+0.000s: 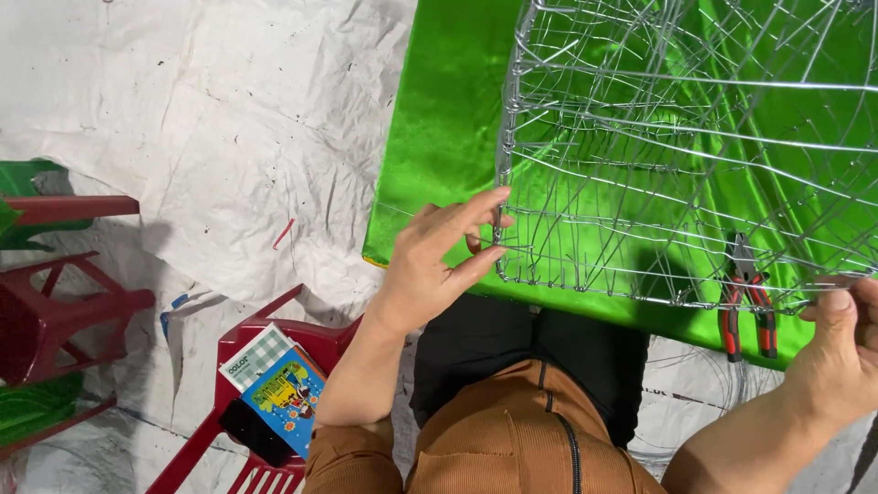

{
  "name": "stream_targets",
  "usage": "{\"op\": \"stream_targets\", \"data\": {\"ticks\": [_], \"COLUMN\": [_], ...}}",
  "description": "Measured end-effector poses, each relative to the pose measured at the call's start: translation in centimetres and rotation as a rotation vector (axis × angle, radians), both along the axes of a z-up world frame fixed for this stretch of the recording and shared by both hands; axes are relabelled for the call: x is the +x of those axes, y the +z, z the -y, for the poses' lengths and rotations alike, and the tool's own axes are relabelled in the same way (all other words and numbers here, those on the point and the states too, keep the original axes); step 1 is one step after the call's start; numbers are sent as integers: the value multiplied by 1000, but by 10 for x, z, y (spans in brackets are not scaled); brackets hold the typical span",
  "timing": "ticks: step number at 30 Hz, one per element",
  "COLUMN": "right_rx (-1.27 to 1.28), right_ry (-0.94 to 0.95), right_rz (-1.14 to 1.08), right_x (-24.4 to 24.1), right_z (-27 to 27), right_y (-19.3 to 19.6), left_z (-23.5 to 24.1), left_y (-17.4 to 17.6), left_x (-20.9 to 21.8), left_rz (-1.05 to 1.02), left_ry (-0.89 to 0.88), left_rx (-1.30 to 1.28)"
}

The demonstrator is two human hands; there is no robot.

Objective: Measuring lengths of wire against a wire cage template and cutting them to size using pliers.

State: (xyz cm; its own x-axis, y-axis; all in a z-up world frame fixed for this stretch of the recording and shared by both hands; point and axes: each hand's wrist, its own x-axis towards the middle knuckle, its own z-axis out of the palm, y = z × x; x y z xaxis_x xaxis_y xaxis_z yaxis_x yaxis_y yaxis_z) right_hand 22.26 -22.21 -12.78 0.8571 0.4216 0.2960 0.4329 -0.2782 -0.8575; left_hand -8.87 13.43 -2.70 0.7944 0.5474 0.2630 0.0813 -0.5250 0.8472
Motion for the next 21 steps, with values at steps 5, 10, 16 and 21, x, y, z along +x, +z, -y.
{"op": "stream_targets", "data": {"ticks": [5, 10, 16, 21], "right_rx": [-30, 108, 200, 178], "right_ry": [4, -41, 142, 239], "right_rz": [28, -142, -392, -394], "right_x": [-4, -3, 8, 8], "right_z": [-3, -8, -13, -25], "right_y": [4, 13, 20, 28], "left_z": [-7, -18, -32, -38], "left_y": [-1, 6, 3, -11], "left_x": [-5, -2, 1, 0], "left_rz": [-25, -70, -80, -141], "left_ry": [39, -20, -90, -140], "left_rx": [-105, -13, 39, -20]}}
